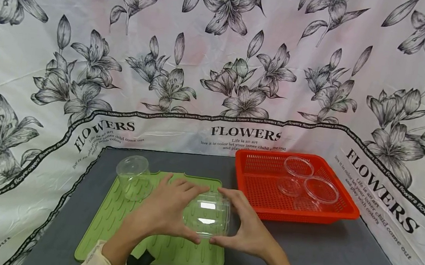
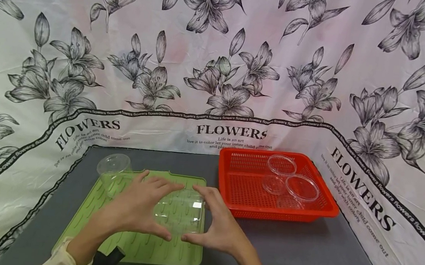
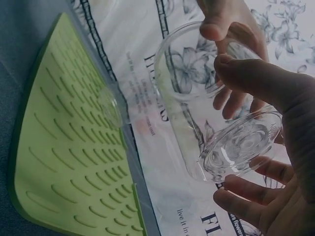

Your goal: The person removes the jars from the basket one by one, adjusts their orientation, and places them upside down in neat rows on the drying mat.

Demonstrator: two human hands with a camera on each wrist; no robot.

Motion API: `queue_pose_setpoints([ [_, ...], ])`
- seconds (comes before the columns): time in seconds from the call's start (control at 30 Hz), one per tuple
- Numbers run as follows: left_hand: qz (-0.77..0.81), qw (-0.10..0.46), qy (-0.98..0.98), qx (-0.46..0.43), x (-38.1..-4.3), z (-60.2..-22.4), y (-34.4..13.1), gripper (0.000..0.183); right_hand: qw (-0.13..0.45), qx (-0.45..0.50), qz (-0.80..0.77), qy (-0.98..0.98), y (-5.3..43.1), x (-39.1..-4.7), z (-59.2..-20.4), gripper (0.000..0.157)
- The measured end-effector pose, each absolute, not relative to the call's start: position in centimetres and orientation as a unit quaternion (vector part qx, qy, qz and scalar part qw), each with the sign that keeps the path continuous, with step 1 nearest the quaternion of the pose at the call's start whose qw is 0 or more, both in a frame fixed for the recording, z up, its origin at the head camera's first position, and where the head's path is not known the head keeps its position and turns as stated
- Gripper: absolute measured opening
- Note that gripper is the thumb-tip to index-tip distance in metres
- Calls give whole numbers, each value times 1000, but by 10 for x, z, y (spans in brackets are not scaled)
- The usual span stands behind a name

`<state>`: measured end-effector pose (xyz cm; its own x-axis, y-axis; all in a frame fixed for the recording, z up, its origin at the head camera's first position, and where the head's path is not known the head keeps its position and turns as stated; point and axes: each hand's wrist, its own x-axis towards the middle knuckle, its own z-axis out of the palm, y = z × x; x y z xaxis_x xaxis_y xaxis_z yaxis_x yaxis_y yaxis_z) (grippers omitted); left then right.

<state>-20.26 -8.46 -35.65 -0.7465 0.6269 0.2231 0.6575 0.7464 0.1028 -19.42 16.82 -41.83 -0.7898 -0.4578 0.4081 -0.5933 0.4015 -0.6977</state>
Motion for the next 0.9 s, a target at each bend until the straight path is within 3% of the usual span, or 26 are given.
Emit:
queue_pose_setpoints([
  [0.2,-90,70,-932,-344,-203,-360,-85,112,76,316,439,-838,168,-194,-417,104],
  [0.9,-231,86,-912,-328,-203,-390,-99,106,76,308,485,-815,171,-196,-423,116],
])
